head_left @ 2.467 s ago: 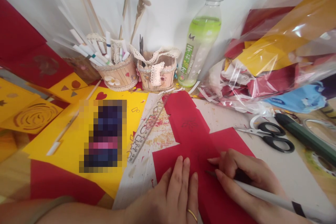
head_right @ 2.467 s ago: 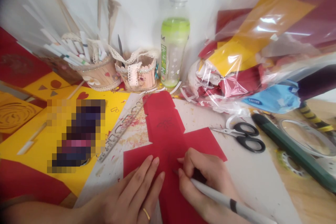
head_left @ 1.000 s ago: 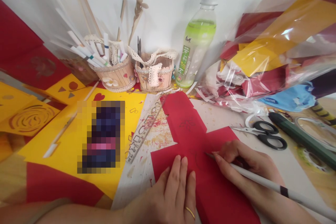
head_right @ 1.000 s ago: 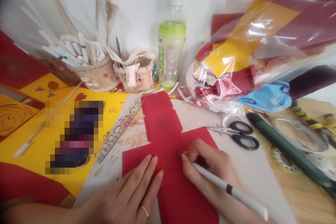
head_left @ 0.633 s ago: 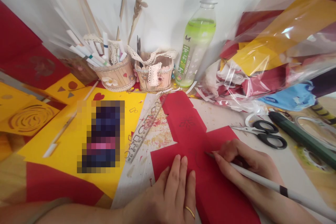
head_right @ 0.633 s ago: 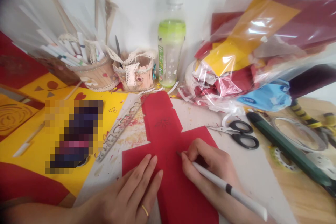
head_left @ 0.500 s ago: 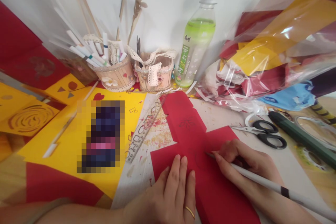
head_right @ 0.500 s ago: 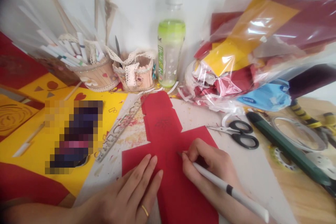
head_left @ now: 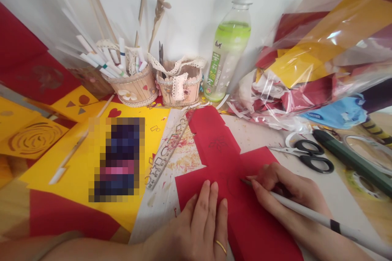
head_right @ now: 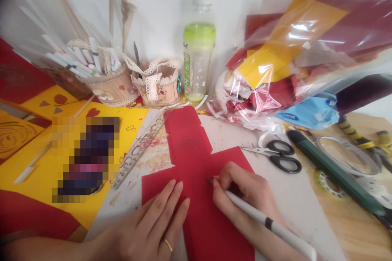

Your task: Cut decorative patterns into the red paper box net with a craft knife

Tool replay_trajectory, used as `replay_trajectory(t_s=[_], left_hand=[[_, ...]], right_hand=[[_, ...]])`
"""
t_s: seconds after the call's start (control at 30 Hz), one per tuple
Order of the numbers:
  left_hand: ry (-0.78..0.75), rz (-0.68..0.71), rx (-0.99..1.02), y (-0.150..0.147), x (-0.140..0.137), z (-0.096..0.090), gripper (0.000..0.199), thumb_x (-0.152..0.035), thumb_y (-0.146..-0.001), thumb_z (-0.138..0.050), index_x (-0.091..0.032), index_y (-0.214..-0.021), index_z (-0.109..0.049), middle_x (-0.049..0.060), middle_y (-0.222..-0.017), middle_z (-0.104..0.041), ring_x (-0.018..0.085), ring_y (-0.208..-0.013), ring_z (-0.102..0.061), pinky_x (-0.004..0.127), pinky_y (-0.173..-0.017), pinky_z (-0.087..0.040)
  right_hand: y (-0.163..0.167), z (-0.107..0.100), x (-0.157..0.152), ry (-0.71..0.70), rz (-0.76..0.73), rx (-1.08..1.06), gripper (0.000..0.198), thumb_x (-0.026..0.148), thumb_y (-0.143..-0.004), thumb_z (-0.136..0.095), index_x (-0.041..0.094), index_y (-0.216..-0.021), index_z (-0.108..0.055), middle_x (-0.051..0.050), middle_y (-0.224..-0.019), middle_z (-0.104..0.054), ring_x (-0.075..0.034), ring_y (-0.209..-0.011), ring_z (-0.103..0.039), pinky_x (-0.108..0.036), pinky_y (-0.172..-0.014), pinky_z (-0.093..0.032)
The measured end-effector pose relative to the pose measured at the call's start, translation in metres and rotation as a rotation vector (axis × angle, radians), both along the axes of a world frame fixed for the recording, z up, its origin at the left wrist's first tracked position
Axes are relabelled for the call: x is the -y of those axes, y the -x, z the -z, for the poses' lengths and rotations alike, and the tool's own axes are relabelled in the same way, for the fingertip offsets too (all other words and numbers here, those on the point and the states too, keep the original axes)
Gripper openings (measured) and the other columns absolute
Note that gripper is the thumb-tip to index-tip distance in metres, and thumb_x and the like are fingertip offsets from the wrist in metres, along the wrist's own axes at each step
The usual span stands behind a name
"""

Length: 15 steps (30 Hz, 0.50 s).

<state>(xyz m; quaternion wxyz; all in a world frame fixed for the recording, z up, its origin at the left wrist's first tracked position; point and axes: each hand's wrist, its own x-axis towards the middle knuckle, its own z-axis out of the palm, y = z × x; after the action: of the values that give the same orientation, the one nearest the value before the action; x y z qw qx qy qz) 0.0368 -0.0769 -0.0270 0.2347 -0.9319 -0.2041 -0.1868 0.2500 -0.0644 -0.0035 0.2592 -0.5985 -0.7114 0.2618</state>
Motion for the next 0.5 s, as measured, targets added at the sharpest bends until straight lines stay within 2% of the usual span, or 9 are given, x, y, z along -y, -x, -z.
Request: replay_trajectory(t_s=[0.2,0.4,0.5], left_hand=[[0.020,-0.011,-0.016,0.0004,0.0014,-0.0009,0.024,-0.016,-0.088,-0.051,-0.001,-0.104,-0.060,0.019,-0.100,-0.067,0.026,-0.094,-0.066,0.027,-0.072,-0.056],[-0.004,-0.017,0.058,-0.0027,0.0001,0.0029,0.023,-0.013,-0.087,-0.047,-0.001,-0.100,-0.061,0.018,-0.097,-0.068,0.027,-0.091,-0.067,0.027,-0.067,-0.056],[-0.004,-0.015,0.047,-0.0031,-0.0011,0.0046,0.022,-0.013,-0.087,-0.047,-0.001,-0.101,-0.060,0.018,-0.097,-0.068,0.027,-0.091,-0.067,0.026,-0.067,-0.056]], right_hand=[[-0.0013,0.0008,-0.0010,-0.025,-0.017,0.025,0.027,0.029,-0.086,-0.049,0.024,-0.061,-0.039,0.005,-0.051,-0.048,-0.011,-0.044,-0.045,-0.022,-0.040,-0.039],[-0.0020,0.0003,-0.0008,-0.033,-0.012,-0.031,0.027,0.026,-0.083,-0.051,0.024,-0.060,-0.038,0.004,-0.051,-0.052,-0.014,-0.055,-0.061,-0.021,-0.046,-0.046],[-0.0005,-0.0013,-0.0014,-0.035,-0.006,-0.021,0.026,0.027,-0.083,-0.051,0.024,-0.060,-0.040,0.004,-0.051,-0.052,-0.013,-0.049,-0.057,-0.021,-0.043,-0.044]])
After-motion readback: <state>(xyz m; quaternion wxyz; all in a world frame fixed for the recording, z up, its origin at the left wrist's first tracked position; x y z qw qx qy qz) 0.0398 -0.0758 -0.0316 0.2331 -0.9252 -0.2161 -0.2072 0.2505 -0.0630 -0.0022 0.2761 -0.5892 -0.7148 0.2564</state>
